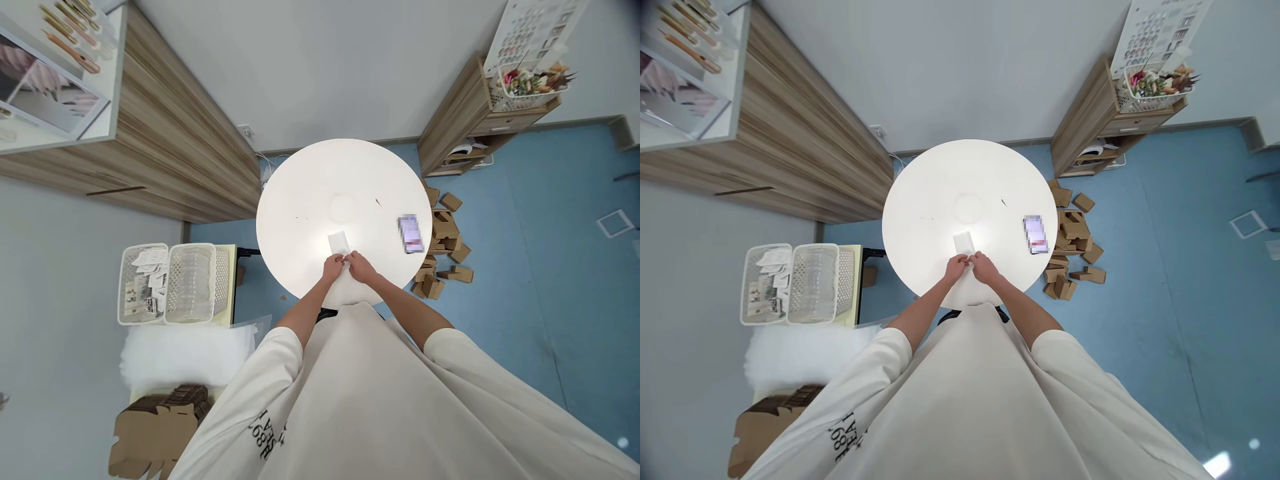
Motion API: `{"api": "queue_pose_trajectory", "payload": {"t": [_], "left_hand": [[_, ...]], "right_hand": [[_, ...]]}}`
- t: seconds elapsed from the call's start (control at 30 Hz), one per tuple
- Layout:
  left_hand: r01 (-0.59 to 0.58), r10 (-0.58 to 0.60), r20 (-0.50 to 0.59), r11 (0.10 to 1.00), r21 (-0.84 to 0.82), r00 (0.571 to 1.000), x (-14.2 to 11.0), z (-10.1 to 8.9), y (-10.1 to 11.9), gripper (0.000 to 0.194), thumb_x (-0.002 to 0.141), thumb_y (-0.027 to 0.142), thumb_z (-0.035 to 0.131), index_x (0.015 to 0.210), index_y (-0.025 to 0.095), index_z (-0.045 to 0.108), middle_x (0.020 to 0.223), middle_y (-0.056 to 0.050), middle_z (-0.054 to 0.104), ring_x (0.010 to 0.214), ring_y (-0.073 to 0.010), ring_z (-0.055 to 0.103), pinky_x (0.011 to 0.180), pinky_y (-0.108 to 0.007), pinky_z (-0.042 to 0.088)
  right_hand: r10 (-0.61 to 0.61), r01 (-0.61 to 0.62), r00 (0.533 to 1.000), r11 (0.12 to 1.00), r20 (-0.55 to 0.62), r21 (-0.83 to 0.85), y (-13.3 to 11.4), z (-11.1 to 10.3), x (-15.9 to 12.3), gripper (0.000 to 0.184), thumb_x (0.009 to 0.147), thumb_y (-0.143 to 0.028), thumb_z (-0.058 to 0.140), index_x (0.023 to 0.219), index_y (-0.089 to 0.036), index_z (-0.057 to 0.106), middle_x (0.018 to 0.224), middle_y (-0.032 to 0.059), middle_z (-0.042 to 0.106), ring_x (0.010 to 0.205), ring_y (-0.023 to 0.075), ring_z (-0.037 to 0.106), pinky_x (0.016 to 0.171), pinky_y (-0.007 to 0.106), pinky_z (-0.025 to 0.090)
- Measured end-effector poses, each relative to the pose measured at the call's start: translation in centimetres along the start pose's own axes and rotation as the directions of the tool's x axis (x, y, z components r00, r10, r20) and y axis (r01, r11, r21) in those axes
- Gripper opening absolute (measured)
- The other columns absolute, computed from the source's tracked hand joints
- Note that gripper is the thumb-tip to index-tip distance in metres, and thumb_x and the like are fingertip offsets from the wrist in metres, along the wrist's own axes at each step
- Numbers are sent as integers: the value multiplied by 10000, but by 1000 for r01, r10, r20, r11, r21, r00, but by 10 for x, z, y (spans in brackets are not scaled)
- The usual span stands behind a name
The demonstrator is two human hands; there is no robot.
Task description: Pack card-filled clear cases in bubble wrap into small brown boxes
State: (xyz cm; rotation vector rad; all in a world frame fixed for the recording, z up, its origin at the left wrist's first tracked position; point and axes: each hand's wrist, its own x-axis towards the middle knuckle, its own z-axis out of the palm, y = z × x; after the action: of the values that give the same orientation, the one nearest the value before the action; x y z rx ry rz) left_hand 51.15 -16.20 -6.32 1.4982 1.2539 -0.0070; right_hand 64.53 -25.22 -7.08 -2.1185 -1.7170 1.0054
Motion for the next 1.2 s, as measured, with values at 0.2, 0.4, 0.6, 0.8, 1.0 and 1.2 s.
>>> {"api": "queue_pose_trajectory", "payload": {"t": [0.2, 0.4, 0.6, 0.8, 1.0, 1.2], "left_hand": [[-321, 343, 45, 814, 484, 938, -19, -8, -9, 537, 847, 83, 487, 1370, 187, 545, 1446, -129, 536, 1362, -280, 469, 1116, -435, 384], [-419, 395, 185, 666, 617, 900, -26, -6, -13, 699, 831, 67, 476, 1512, 198, 379, 1619, -127, 350, 1527, -283, 241, 1219, -505, 193], [-433, 382, 212, 713, 552, 900, -13, -8, -8, 684, 837, 71, 457, 1504, 210, 386, 1629, -116, 344, 1547, -245, 209, 1235, -493, 165], [-484, 434, 217, 744, 460, 874, -4, -14, -10, 682, 763, 76, 565, 1428, 187, 456, 1578, -157, 406, 1496, -284, 322, 1228, -470, 168], [-425, 344, 251, 749, 508, 905, -15, -26, -11, 608, 789, 215, 637, 1380, 231, 496, 1368, -122, 611, 1412, -299, 435, 1220, -470, 154], [-307, 294, 91, 882, 358, 951, -15, -34, -21, 311, 936, 294, 516, 1230, 276, 615, 1344, -48, 636, 1292, -249, 548, 1138, -399, 325]], "right_hand": [[19, -19, 999, 1000, 28, -16, 0, 1, -5, 453, 897, -33, 413, 1290, -188, 575, 1291, 104, 502, 1080, 193, 539, 829, 296, 473], [-34, 33, 999, 978, -3, -205, -13, -4, -14, 514, 867, -31, 460, 1326, -216, 598, 1569, 119, 367, 1325, 278, 432, 1057, 454, 392], [-87, 97, 995, 959, 49, -268, -17, -9, -9, 556, 863, -40, 458, 1384, -207, 556, 1614, 94, 349, 1445, 292, 313, 1150, 493, 286], [-66, 89, 993, 957, 93, -275, -17, -9, -3, 634, 849, -74, 514, 1466, -205, 445, 1589, 110, 375, 1404, 295, 347, 1127, 462, 305], [-86, 112, 991, 956, 106, -269, -25, -16, -4, 453, 873, -61, 502, 1295, -212, 566, 1363, 118, 579, 1233, 288, 479, 1037, 407, 354], [-38, 71, 989, 968, 143, -239, -26, -31, 16, 253, 985, -207, 494, 1213, -228, 600, 1121, 81, 692, 1034, 251, 577, 883, 334, 399]]}}
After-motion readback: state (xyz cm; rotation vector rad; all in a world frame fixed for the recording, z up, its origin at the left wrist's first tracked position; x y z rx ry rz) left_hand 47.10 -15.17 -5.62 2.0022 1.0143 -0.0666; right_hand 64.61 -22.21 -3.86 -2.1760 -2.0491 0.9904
